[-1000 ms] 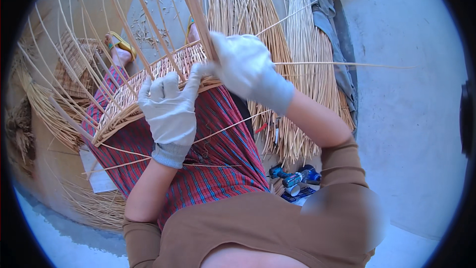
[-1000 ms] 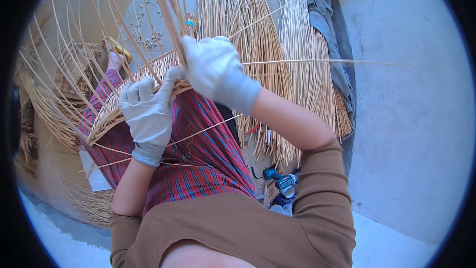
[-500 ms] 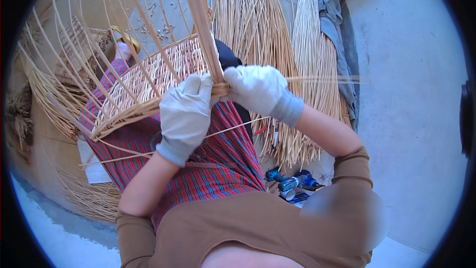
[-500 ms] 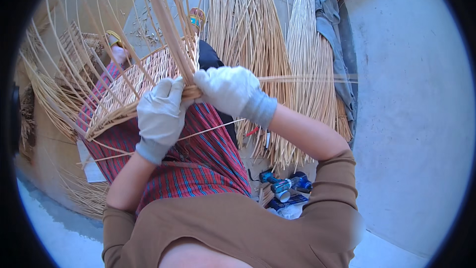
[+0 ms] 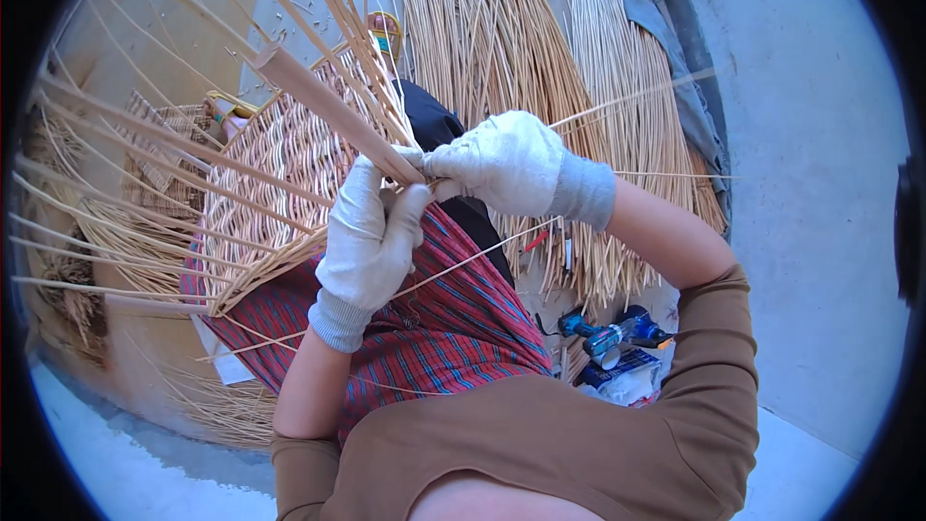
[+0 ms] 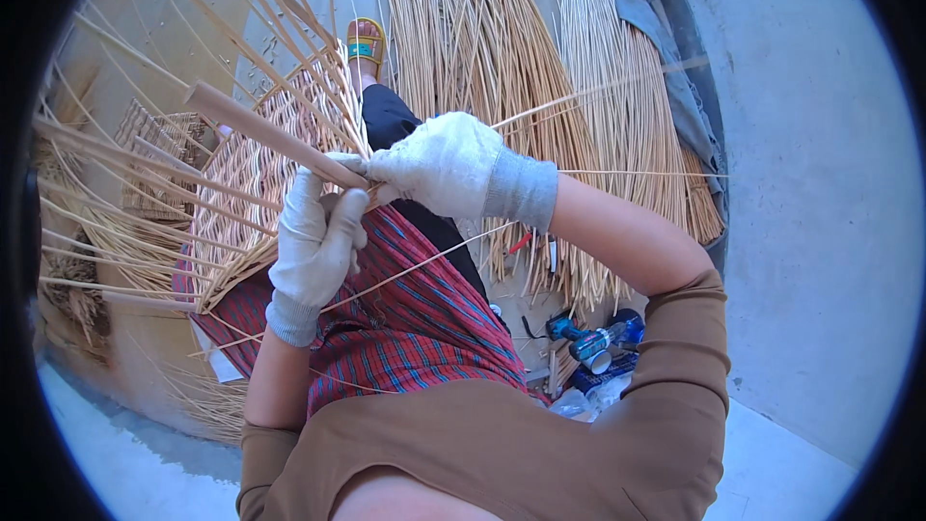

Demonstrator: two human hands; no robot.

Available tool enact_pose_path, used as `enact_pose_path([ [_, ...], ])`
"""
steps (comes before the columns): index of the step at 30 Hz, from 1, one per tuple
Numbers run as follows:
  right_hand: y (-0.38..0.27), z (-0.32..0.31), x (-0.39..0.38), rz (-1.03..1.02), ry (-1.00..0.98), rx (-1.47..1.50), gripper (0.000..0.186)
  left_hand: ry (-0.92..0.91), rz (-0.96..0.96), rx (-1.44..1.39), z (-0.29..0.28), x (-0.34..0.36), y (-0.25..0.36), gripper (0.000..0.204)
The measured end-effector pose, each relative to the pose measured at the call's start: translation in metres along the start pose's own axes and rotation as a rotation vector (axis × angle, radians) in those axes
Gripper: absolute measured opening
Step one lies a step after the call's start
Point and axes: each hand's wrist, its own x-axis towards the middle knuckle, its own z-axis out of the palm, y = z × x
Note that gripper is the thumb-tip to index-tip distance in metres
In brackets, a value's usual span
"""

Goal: Weaving a basket using long flexible wooden strips.

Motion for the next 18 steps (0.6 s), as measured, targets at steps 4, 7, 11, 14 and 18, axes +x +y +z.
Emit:
enact_pose_path([
  [4, 0.008, -0.011, 0.000, -0.015, -0.065, 0.106, 0.032, -0.012, 0.177, 0.132, -0.006, -0.001, -0.002, 0.031],
  [7, 0.008, -0.027, 0.004, -0.029, -0.181, 0.103, 0.042, -0.004, 0.195, 0.187, -0.007, -0.002, -0.003, 0.032],
  [11, 0.028, -0.015, 0.027, -0.013, 0.219, -0.030, 0.072, 0.017, 0.200, 0.161, 0.000, -0.001, -0.001, 0.030],
  [14, 0.045, 0.004, 0.054, -0.081, 0.249, 0.151, 0.099, 0.016, 0.207, 0.121, 0.003, -0.002, 0.001, 0.029],
  [18, 0.039, -0.008, 0.059, -0.136, 0.192, 0.136, 0.091, 0.055, 0.151, 0.142, 0.005, -0.008, 0.010, 0.029],
])
